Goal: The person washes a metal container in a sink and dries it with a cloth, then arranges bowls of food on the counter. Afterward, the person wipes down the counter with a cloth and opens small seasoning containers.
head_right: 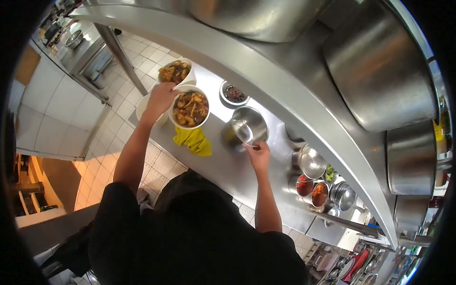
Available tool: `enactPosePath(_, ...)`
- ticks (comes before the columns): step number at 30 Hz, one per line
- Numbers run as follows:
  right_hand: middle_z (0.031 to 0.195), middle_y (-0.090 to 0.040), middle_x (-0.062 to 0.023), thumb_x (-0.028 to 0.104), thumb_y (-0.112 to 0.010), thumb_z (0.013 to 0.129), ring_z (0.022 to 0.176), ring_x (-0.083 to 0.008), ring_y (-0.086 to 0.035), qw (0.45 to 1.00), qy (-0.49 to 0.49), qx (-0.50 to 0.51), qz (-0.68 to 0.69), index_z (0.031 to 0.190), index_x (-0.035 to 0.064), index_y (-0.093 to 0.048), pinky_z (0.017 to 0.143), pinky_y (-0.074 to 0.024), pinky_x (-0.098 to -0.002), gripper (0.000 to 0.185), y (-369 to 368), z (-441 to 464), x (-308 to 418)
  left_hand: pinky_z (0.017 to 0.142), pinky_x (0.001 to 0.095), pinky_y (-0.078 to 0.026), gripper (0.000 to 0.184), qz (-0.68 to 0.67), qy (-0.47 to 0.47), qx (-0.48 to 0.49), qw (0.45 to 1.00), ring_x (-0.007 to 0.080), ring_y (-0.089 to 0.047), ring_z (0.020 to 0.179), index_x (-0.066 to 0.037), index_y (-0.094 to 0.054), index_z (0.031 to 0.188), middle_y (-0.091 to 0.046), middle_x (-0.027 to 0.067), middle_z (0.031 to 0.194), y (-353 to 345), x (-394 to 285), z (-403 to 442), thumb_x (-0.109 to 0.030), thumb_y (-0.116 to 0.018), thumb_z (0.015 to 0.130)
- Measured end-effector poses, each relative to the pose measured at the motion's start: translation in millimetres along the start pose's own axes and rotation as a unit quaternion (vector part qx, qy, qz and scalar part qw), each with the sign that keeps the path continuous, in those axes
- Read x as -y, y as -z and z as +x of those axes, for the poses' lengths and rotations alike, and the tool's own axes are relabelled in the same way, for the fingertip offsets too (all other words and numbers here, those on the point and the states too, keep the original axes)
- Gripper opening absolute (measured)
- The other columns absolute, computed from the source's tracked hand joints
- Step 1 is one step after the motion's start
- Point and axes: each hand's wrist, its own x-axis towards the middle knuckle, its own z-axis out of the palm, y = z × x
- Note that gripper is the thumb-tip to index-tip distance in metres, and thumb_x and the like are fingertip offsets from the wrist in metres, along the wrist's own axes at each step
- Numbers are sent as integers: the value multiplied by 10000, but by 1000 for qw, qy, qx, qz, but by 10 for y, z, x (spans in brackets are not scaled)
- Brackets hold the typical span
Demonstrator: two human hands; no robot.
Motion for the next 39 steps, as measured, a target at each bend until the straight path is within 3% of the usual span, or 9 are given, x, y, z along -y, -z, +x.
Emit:
enactPosePath(3, 756, -624, -50, 414, -750, 875, 694, -163, -610, 958, -173, 2, 230, 950, 51, -634, 663, -520, -344, 389, 98, -310, -372, 738, 470, -500, 226, -25, 29, -7, 999, 411, -633, 834, 2, -674, 869, -657, 227, 850, 308, 142, -448, -220, -641, 843)
enactPosePath(6, 773, -630, -29, 619, -603, 899, 701, -161, -620, 790, -305, 4, 532, 1135, 85, -579, 734, -572, -360, 584, 211, -594, -74, 676, 452, -498, 194, -55, 77, -41, 995, 408, -636, 748, -1, -681, 879, -643, 230, 771, 615, 175, -926, -191, -654, 849)
enactPosePath(10, 1136, -659, -52, 707, -461, 907, 711, -178, -605, 721, -361, 21, 591, 1391, 95, -446, 915, -570, -453, 781, 224, -792, 168, 665, 419, -499, 173, -57, 204, -39, 976, 381, -655, 736, -28, -701, 943, -651, 228, 777, 908, 397, -1510, -173, -669, 855)
enactPosePath(14, 1097, -661, -23, 745, -478, 871, 716, -145, -594, 580, -374, 207, 693, 1382, 156, -463, 896, -558, -432, 780, -69, -942, -11, 672, 424, -505, 201, -15, 262, -63, 963, 377, -663, 747, -42, -703, 998, -659, 237, 805, 1164, 622, -2039, -176, -665, 853)
enactPosePath(18, 1039, -656, -21, 721, -480, 897, 715, -150, -577, 699, -397, 181, 566, 1355, 156, -484, 930, -513, -445, 728, -908, -967, 235, 688, 440, -512, 207, 19, 285, -80, 955, 394, -670, 789, -46, -709, 1001, -666, 235, 836, 1291, 1027, -2468, -173, -661, 845)
enactPosePath(22, 994, -668, -35, 735, -490, 882, 731, -168, -612, 600, -464, 183, 626, 1317, 117, -497, 972, -484, -480, 755, -1264, -916, 197, 692, 462, -504, 223, 51, 312, -70, 946, 417, -656, 812, -27, -703, 990, -665, 233, 837, 1335, 1542, -2772, -167, -645, 827)
enactPosePath(26, 956, -684, -56, 770, -511, 836, 687, -183, -659, 668, -359, 219, 614, 1284, 69, -496, 923, -534, -483, 831, -871, -737, 315, 691, 473, -489, 229, 71, 321, -42, 943, 425, -642, 798, 0, -690, 956, -653, 243, 807, 1409, 2123, -3001, -178, -628, 826)
enactPosePath(33, 772, -602, -26, 524, -640, 930, 653, -141, -551, 863, -215, -130, 438, 949, 95, -595, 683, -535, -302, 431, -354, -451, 476, 661, 447, -483, 227, -4, 312, -59, 948, 389, -649, 735, 10, -696, 943, -659, 231, 776, 1506, 3079, -3099, -179, -632, 836)
enactPosePath(39, 786, -624, -132, 328, -822, 778, 723, -280, -563, 940, -71, -220, -250, 940, -5, -664, 717, -479, -398, 402, -629, 127, 276, 659, 388, -491, 249, 8, 327, -43, 944, 266, -664, 692, 6, -713, 1017, -698, 195, 793, 1739, 3647, -2948, -154, -630, 845)
